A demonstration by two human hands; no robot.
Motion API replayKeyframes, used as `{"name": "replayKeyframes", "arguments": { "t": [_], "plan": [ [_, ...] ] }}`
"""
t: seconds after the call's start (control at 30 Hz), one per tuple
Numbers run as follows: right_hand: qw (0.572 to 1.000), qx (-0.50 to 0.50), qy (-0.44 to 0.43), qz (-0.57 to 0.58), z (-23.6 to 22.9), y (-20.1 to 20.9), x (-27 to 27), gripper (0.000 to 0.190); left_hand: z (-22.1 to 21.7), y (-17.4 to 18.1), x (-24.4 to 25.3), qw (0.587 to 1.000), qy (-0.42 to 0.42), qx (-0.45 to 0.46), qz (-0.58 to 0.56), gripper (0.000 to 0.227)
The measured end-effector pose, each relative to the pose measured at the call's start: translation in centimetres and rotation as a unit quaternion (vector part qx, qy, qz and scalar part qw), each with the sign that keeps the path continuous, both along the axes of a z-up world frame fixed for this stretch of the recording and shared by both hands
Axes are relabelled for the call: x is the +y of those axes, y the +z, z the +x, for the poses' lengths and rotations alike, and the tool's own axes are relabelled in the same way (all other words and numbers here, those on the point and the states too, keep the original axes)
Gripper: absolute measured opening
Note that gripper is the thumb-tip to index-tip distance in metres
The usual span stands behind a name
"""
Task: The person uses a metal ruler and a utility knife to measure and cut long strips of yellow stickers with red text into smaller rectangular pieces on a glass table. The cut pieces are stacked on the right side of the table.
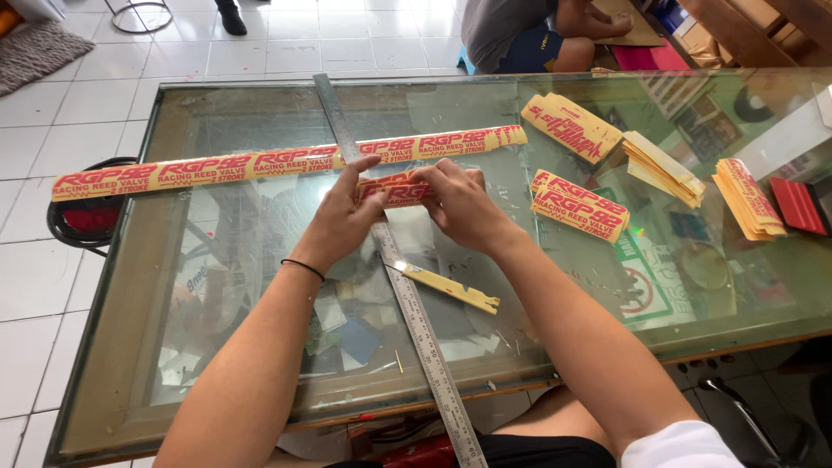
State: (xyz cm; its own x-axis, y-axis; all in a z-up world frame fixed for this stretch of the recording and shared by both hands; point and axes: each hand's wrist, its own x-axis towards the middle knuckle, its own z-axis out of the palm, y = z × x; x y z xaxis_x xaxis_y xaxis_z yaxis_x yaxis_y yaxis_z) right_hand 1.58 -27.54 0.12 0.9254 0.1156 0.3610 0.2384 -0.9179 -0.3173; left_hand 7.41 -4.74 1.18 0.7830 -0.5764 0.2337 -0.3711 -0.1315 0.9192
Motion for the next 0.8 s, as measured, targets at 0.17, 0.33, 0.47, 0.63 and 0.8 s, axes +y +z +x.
{"name": "replayKeyframes", "arguments": {
  "t": [0.17, 0.33, 0.47, 0.63, 0.8],
  "plan": [
    [0.999, -0.035, -0.024, 0.023, -1.8, 2.2, 1.4, 0.052, -0.2, -0.1, 0.2, 0.997, 0.033, -0.043, 0.060, 0.060],
    [0.980, 0.045, -0.104, 0.163, -2.8, 1.5, 0.3, 0.080, -0.1, -0.6, 0.0, 0.996, 0.054, -0.030, 0.061, 0.059],
    [0.976, 0.077, -0.081, 0.187, -2.4, -0.3, 0.6, 0.074, -0.4, -0.3, -0.5, 0.998, 0.032, -0.024, 0.054, 0.070],
    [0.980, 0.029, -0.068, 0.187, -2.4, 0.9, 1.0, 0.077, -0.7, 0.0, -0.4, 0.996, 0.009, -0.079, 0.048, 0.065],
    [0.987, -0.044, -0.058, 0.147, -1.2, -0.7, -1.4, 0.019, -0.5, -0.3, -0.7, 0.983, 0.002, -0.181, 0.028, 0.058]
  ]
}}
